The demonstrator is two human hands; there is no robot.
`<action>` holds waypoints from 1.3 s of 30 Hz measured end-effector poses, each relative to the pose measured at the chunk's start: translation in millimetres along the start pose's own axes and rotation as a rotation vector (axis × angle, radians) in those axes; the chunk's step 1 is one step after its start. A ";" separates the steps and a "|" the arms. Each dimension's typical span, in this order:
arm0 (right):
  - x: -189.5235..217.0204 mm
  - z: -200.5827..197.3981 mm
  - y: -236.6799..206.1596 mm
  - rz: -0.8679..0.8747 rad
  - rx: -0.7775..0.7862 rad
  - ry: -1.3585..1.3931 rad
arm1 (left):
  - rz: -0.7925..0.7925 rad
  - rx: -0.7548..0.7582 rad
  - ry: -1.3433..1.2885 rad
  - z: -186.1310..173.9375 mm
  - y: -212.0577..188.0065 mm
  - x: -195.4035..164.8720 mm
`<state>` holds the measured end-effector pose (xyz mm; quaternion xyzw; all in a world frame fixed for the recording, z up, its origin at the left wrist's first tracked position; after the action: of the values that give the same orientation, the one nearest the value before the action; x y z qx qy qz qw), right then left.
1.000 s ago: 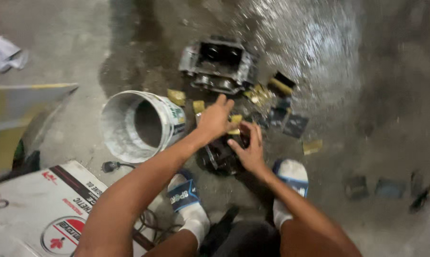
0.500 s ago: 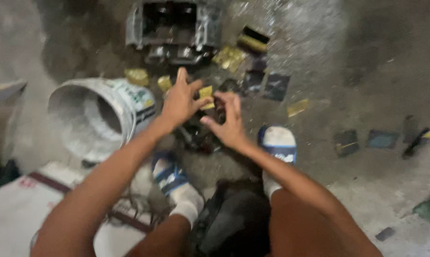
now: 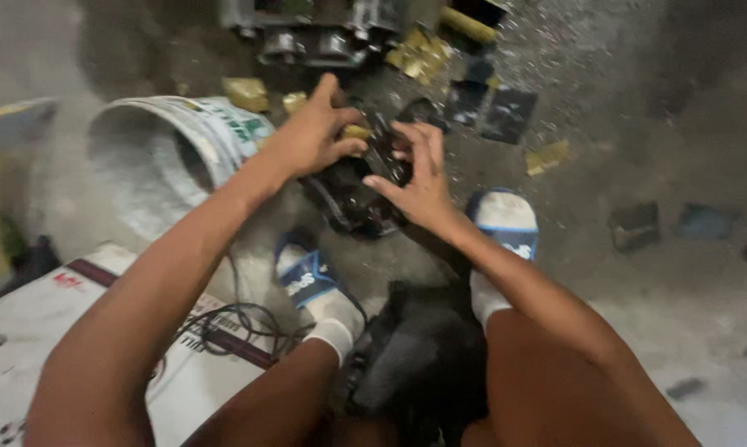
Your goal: The person sits on the wet concrete floor and sands small dark metal engine components by hand using pieces of yellow abrasive paper, dipping parts and abrasive in a bucket of water and setting worked pieces aside on the floor.
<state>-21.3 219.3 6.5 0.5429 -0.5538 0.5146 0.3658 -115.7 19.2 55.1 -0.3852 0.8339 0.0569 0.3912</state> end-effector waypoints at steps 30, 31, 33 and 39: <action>0.9 -22.5 19.3 0.254 0.134 0.110 | -0.089 -0.365 -0.103 -35.5 -54.5 -29.8; 7.6 -24.8 20.1 0.204 0.179 0.031 | -0.171 -0.369 -0.258 -27.7 -63.0 -37.2; 21.2 -28.3 20.2 0.096 0.272 -0.126 | -0.284 -0.381 -0.562 -9.6 -77.0 -49.3; 38.4 -23.7 10.9 0.223 0.547 -0.001 | -0.481 -0.531 -0.918 45.9 -95.0 -55.5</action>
<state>-41.1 232.3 46.5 0.5574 -0.4509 0.6814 0.1470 -0.5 4.4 81.7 -0.5846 0.4250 0.3349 0.6045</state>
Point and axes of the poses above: each hand's wrist, its own y-axis towards the middle knuckle, its own z-axis out of the palm, x = y × z, the point moved 1 cm from there along y, towards the middle knuckle, and after that the axes turned 11 degrees about z, right-handed, at the moved point
